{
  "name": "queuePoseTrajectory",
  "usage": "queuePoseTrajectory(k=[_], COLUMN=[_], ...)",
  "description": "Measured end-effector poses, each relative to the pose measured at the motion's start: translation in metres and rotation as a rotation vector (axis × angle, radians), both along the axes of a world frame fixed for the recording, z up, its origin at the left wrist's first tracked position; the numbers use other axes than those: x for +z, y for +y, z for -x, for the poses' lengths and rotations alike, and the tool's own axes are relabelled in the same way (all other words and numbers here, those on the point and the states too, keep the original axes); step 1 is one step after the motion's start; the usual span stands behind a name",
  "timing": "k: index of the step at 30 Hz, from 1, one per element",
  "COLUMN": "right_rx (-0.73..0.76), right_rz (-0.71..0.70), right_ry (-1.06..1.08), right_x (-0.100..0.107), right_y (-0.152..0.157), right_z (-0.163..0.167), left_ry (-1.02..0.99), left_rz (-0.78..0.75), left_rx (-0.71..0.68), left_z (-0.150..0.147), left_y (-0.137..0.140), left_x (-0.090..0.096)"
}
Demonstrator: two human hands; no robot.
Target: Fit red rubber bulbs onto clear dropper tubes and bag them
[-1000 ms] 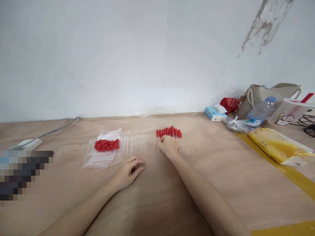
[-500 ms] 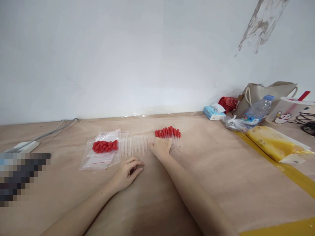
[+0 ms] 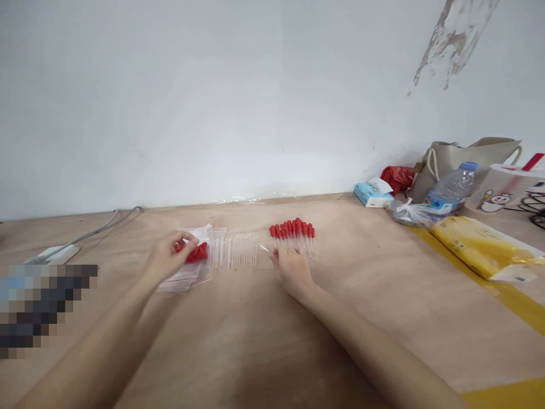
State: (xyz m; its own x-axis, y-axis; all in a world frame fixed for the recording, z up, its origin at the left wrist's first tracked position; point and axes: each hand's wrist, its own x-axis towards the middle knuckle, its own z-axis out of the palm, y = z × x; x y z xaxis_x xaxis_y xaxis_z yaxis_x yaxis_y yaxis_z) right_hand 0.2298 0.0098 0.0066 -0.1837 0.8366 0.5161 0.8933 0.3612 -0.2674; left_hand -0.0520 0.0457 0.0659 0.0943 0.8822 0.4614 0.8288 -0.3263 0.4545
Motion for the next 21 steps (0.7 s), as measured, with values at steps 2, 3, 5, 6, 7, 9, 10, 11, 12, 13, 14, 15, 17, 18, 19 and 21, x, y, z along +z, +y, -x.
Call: queuePoseTrajectory(k=[2,3,5,6,7,9,10,11,12,13,14,15,17,18,19,21], right_rx=[0.133,0.177,0.213,0.213,0.207,0.198,0.198,0.202,0.207,0.212,0.214,0.213,0.202,0.197,0.193,0.196], right_rz=[-0.100,-0.139,-0.176,-0.179,-0.175,-0.165,-0.157,-0.146,-0.136,-0.128,-0.122,-0.117,-0.121,-0.127,-0.136,-0.153], right_ry=[0.033,0.038,0.058,0.075,0.097,0.141,0.151,0.153,0.148,0.140,0.133,0.131,0.139,0.145,0.151,0.155], right_x=[-0.009,-0.013,-0.020,-0.023,-0.024,-0.025,-0.025,-0.024,-0.024,-0.024,-0.024,-0.024,-0.027,-0.028,-0.029,-0.032], right_y=[-0.014,-0.019,-0.026,-0.028,-0.029,-0.029,-0.029,-0.028,-0.028,-0.028,-0.028,-0.028,-0.027,-0.027,-0.026,-0.024], right_z=[-0.017,-0.023,-0.032,-0.034,-0.035,-0.034,-0.033,-0.031,-0.030,-0.030,-0.029,-0.029,-0.031,-0.031,-0.032,-0.033], left_ry=[0.112,0.167,0.239,0.257,0.267,0.286,0.303,0.323,0.342,0.356,0.363,0.361,0.328,0.292,0.244,0.116], left_rz=[0.108,0.175,0.287,0.326,0.348,0.351,0.343,0.332,0.320,0.308,0.299,0.289,0.255,0.228,0.196,0.126], left_rx=[-0.007,-0.028,-0.065,-0.078,-0.084,-0.075,-0.067,-0.056,-0.047,-0.041,-0.039,-0.035,-0.021,-0.009,0.005,0.039], left_z=[0.026,0.037,0.052,0.056,0.058,0.057,0.055,0.054,0.052,0.051,0.050,0.049,0.050,0.050,0.050,0.048], left_y=[0.020,0.027,0.036,0.038,0.039,0.038,0.036,0.035,0.034,0.033,0.033,0.032,0.030,0.028,0.026,0.019], left_x=[0.014,0.018,0.020,0.020,0.018,0.014,0.013,0.011,0.010,0.009,0.008,0.008,0.008,0.008,0.009,0.008])
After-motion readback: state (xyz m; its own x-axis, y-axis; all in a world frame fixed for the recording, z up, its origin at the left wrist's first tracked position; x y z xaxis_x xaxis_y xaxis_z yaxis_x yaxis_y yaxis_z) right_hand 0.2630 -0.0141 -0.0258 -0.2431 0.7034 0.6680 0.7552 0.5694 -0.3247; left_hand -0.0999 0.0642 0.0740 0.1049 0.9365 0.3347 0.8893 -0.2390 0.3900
